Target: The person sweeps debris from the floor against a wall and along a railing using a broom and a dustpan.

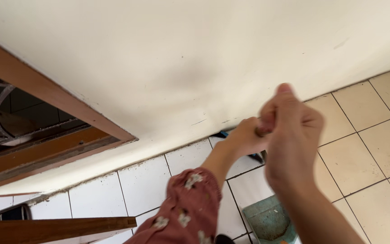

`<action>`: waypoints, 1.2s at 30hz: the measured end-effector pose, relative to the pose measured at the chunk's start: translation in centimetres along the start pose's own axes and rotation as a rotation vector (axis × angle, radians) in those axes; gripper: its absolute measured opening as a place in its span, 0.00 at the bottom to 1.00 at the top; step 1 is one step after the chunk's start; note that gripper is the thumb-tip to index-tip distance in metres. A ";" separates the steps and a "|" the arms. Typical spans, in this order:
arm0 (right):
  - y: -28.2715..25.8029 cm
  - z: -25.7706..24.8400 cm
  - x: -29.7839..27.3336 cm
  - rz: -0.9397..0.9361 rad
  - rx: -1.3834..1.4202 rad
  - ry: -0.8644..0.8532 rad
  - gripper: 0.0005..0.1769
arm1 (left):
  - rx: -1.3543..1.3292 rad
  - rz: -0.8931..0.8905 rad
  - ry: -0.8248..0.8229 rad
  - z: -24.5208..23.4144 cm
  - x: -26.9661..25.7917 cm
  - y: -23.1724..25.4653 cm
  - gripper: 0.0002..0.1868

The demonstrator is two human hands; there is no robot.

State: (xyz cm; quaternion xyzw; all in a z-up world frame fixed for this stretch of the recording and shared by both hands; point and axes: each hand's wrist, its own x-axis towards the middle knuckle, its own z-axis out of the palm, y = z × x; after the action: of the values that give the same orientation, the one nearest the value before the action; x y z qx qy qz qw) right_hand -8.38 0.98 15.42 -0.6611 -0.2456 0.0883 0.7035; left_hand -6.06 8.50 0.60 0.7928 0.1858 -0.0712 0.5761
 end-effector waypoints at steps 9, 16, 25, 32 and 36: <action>-1.2 4.9 -3.7 0.249 0.256 -0.155 0.30 | -0.138 -0.002 0.138 -3.8 -8.5 -4.6 0.13; -1.5 6.5 -3.1 0.294 0.245 -0.147 0.31 | -0.176 -0.164 0.321 -5.4 -11.8 -5.2 0.17; -6.8 2.0 2.4 0.083 0.085 0.018 0.31 | -0.255 -0.011 0.200 -2.3 -6.3 3.1 0.18; -3.6 1.7 -0.5 0.069 -0.029 0.079 0.32 | -0.087 0.138 0.101 -0.9 -3.2 2.9 0.18; -0.9 2.1 -1.6 0.065 0.028 -0.125 0.29 | 0.027 0.065 0.138 -2.3 -4.3 1.4 0.21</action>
State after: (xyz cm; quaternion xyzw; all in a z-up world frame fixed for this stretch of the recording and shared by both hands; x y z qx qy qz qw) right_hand -10.89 2.00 15.91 -0.6518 -0.2663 0.1558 0.6928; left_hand -9.72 9.35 3.99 0.8092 0.1983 -0.0004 0.5530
